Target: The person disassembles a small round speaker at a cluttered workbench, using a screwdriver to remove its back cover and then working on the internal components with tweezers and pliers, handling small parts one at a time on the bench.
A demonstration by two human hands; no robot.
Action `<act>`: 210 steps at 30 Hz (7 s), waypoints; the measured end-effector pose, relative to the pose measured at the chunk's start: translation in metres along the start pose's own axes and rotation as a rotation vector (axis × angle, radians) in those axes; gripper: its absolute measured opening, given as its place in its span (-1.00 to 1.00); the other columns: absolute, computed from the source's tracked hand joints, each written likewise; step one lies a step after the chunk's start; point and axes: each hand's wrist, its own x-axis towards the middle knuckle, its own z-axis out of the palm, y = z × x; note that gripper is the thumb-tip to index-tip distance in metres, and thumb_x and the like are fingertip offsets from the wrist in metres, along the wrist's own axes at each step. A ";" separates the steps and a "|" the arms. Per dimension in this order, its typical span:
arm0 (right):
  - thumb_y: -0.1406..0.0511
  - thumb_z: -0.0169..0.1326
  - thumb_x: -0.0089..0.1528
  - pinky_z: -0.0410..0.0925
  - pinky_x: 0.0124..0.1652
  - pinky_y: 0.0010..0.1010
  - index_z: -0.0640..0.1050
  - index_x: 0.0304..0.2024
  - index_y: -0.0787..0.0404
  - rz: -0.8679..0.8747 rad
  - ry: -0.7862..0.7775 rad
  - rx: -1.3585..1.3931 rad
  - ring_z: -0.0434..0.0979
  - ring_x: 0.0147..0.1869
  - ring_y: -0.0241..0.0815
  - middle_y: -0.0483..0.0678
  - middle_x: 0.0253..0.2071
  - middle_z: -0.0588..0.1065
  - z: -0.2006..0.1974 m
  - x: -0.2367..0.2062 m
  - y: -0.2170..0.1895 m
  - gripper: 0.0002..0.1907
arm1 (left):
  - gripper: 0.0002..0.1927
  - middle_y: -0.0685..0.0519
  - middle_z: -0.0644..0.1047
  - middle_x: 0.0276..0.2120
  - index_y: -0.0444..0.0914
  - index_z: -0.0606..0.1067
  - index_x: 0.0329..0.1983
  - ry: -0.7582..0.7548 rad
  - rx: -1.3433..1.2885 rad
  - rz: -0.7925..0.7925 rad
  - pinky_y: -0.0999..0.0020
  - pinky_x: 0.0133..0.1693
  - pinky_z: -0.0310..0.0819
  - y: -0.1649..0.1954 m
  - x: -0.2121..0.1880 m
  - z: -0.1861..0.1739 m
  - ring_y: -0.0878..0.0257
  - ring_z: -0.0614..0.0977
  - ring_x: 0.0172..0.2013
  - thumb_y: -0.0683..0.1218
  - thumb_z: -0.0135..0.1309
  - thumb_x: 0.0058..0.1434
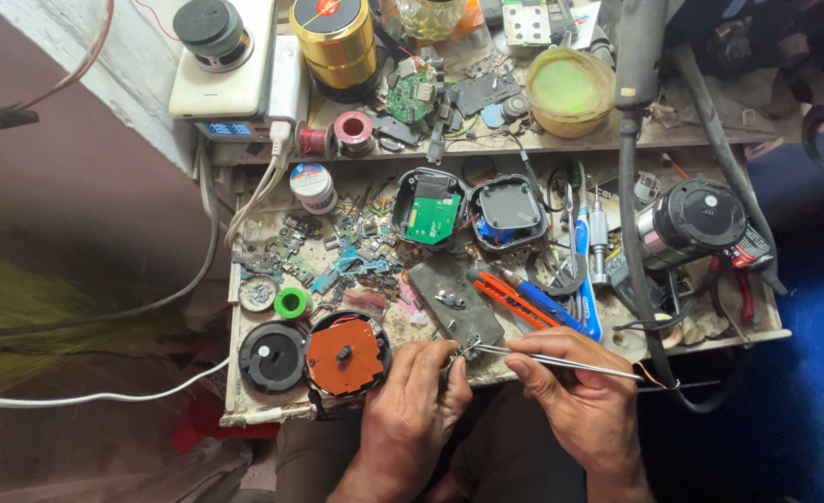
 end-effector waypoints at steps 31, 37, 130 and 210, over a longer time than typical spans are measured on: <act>0.40 0.28 0.17 0.40 -0.49 -0.65 0.65 -0.17 0.35 0.049 0.014 0.087 0.53 -0.46 -0.43 -0.04 -0.28 0.60 -0.002 -0.002 0.005 -0.82 | -0.76 -0.02 0.56 -0.25 -0.28 0.51 -0.07 0.002 0.000 -0.005 0.26 -0.36 0.60 0.000 0.000 0.001 0.09 0.69 -0.32 -0.22 0.24 0.22; 0.38 0.25 0.21 0.38 -0.51 -0.64 0.63 -0.17 0.34 0.064 0.058 0.102 0.51 -0.48 -0.44 -0.04 -0.27 0.58 0.000 -0.004 0.005 -0.84 | -0.77 -0.01 0.57 -0.25 -0.28 0.51 -0.08 0.002 0.000 -0.011 0.27 -0.36 0.60 0.000 -0.001 0.001 0.10 0.69 -0.32 -0.22 0.24 0.22; 0.37 0.19 0.26 0.49 -0.42 -0.59 0.60 -0.02 0.40 0.067 0.071 0.179 0.63 -0.32 -0.35 0.06 -0.23 0.66 0.003 -0.005 0.014 -0.73 | -0.76 -0.03 0.56 -0.24 -0.29 0.50 -0.06 -0.004 0.011 -0.008 0.25 -0.36 0.60 -0.004 0.000 0.003 0.06 0.69 -0.31 -0.21 0.24 0.22; 0.36 0.11 0.33 0.49 -0.32 -0.57 0.57 0.06 0.34 0.009 0.057 0.229 0.63 -0.24 -0.34 0.07 -0.14 0.67 0.010 -0.003 0.019 -0.73 | -0.88 -0.09 0.47 -0.42 -0.30 0.44 -0.35 -0.026 0.330 -0.014 0.18 -0.52 0.51 0.011 -0.001 0.010 0.02 0.62 -0.52 -0.18 0.13 0.26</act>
